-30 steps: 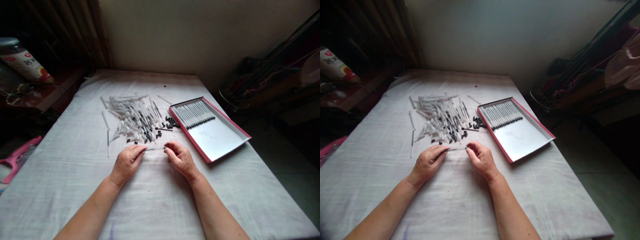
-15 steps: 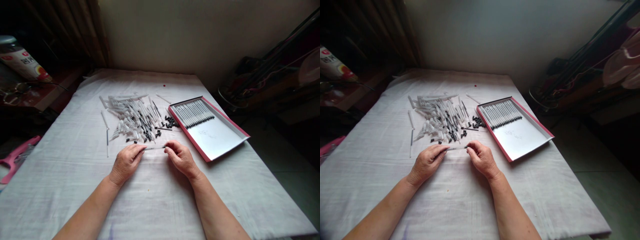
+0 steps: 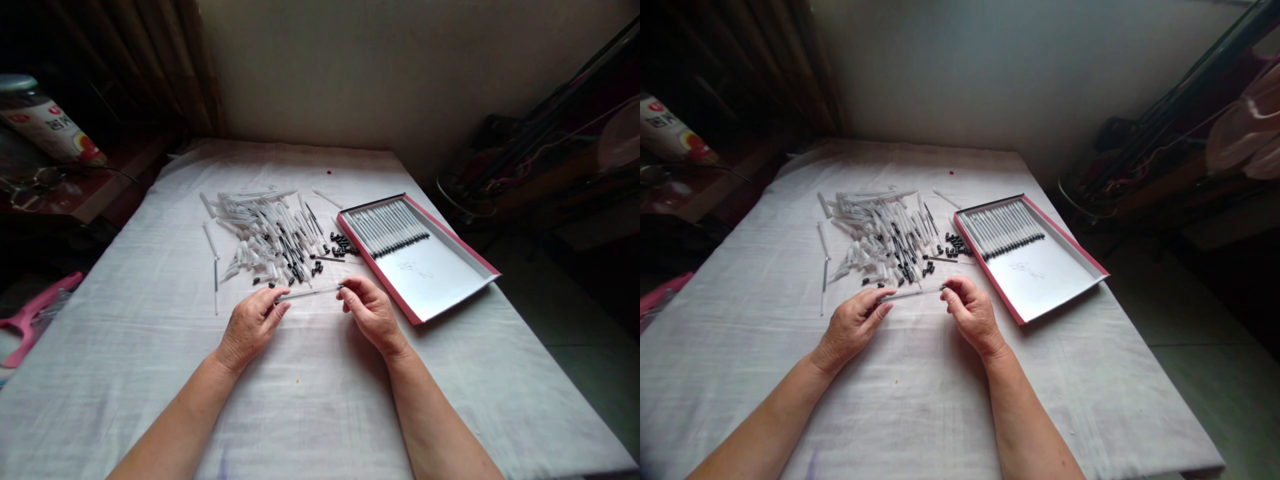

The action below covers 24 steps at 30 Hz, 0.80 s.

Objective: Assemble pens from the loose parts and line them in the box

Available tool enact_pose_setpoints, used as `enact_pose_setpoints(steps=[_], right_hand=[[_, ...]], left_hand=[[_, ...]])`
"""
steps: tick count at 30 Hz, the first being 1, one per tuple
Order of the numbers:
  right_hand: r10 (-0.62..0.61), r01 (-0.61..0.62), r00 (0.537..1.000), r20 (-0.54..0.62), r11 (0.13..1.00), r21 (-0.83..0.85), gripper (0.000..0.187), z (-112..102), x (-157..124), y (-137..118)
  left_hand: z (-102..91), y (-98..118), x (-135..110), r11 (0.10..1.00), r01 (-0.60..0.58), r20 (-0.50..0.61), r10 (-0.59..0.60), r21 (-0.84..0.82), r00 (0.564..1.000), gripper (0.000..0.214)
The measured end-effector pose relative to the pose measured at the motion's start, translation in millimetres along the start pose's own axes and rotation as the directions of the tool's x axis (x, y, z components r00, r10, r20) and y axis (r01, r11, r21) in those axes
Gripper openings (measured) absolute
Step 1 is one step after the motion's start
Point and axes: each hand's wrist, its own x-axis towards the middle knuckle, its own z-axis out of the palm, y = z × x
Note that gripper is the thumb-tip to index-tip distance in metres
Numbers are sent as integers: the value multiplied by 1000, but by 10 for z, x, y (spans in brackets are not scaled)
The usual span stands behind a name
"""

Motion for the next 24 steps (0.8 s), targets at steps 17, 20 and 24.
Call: enact_pose_setpoints(steps=[17,20,24], right_hand=[[26,-20,997,72,996,-82,19,-37,5,-1],[-1,12,998,63,985,-173,19,-37,11,10],[-48,59,998,47,966,-250,22,-33,24,12]], left_hand=[[-1,-51,-7,1000,20,-57,-21,-18,998,26],[-1,-43,-4,999,24,-58,-26,-37,998,24],[6,-6,3,994,54,-73,-61,-98,995,18]])
